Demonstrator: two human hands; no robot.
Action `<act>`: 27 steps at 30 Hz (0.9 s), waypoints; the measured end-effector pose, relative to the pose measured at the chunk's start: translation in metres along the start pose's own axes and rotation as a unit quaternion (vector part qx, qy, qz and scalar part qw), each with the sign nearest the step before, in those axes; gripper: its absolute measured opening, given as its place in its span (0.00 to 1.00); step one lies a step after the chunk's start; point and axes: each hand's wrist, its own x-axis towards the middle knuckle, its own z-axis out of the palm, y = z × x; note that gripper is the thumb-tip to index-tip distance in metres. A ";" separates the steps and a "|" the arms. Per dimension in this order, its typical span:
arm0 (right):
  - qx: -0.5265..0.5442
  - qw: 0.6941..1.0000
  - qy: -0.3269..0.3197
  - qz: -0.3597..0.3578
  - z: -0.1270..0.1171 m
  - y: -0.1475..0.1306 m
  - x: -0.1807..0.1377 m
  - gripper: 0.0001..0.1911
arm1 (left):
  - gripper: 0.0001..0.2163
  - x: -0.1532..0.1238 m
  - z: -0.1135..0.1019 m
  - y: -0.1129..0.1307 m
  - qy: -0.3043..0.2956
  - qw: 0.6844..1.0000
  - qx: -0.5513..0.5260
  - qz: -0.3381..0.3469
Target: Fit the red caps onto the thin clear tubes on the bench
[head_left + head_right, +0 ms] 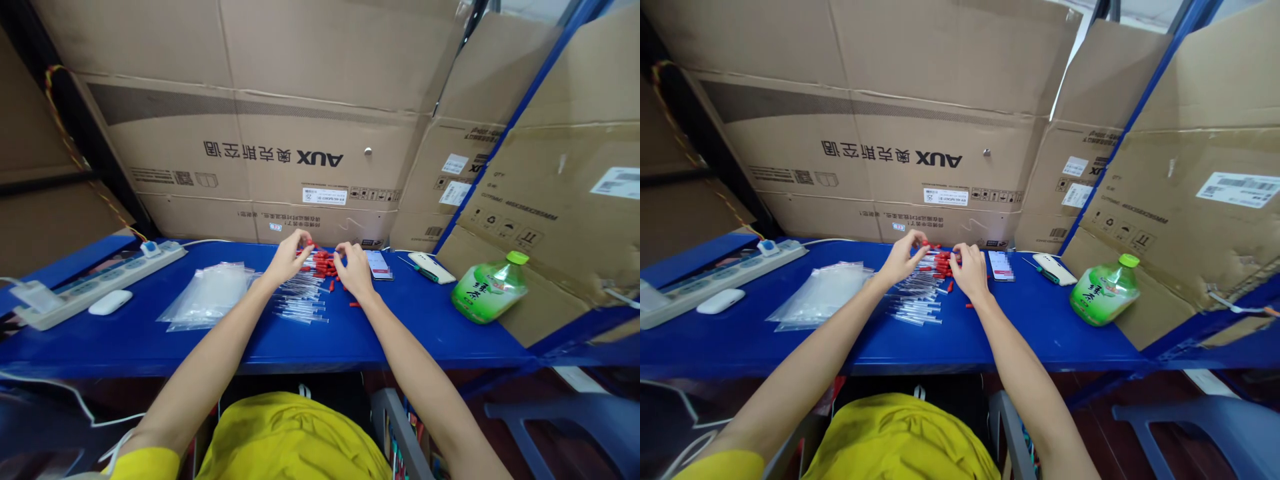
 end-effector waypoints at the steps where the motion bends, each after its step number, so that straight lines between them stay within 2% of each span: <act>1: 0.011 1.000 0.012 0.004 0.000 -0.004 -0.001 0.09 | 0.09 0.001 0.001 0.004 0.041 0.998 -0.039 -0.031; 3: 0.037 0.999 0.034 0.019 0.002 -0.009 -0.003 0.13 | 0.10 0.003 0.008 0.010 0.108 0.983 -0.127 -0.079; 5: 0.084 0.995 0.027 0.036 0.005 -0.012 -0.005 0.18 | 0.11 0.003 0.016 0.014 0.125 0.965 -0.202 -0.111; 7: 0.153 0.987 0.001 0.056 0.008 -0.013 -0.006 0.24 | 0.11 0.002 0.023 0.016 0.091 0.957 -0.242 -0.135; 9: 0.222 0.972 -0.015 0.078 0.012 -0.013 -0.007 0.30 | 0.12 -0.001 0.027 0.019 0.022 0.960 -0.243 -0.140; 12: 0.287 0.951 0.006 0.117 0.017 -0.010 -0.005 0.35 | 0.12 -0.009 0.028 0.024 -0.104 0.977 -0.163 -0.085; 14: 0.307 0.941 0.019 0.139 0.018 -0.009 -0.004 0.36 | 0.12 -0.013 0.028 0.025 -0.163 0.981 -0.096 -0.033; 17: 0.341 0.930 -0.003 0.139 0.017 -0.008 -0.002 0.34 | 0.14 -0.016 0.030 0.023 -0.190 0.980 -0.052 0.010; 19: 0.351 0.927 -0.021 0.133 0.017 -0.008 -0.001 0.33 | 0.14 -0.016 0.032 0.021 -0.190 0.981 -0.044 0.016; 22: 0.327 0.934 -0.015 0.139 0.017 -0.007 -0.001 0.33 | 0.15 -0.014 0.031 0.021 -0.207 0.977 -0.042 0.018; 25: 0.323 0.929 -0.009 0.181 0.020 -0.006 0.000 0.35 | 0.17 -0.012 0.028 0.024 -0.236 0.970 -0.051 0.028; 27: 0.357 0.906 -0.018 0.226 0.021 -0.006 0.002 0.34 | 0.18 -0.010 0.027 0.027 -0.236 0.969 -0.061 0.030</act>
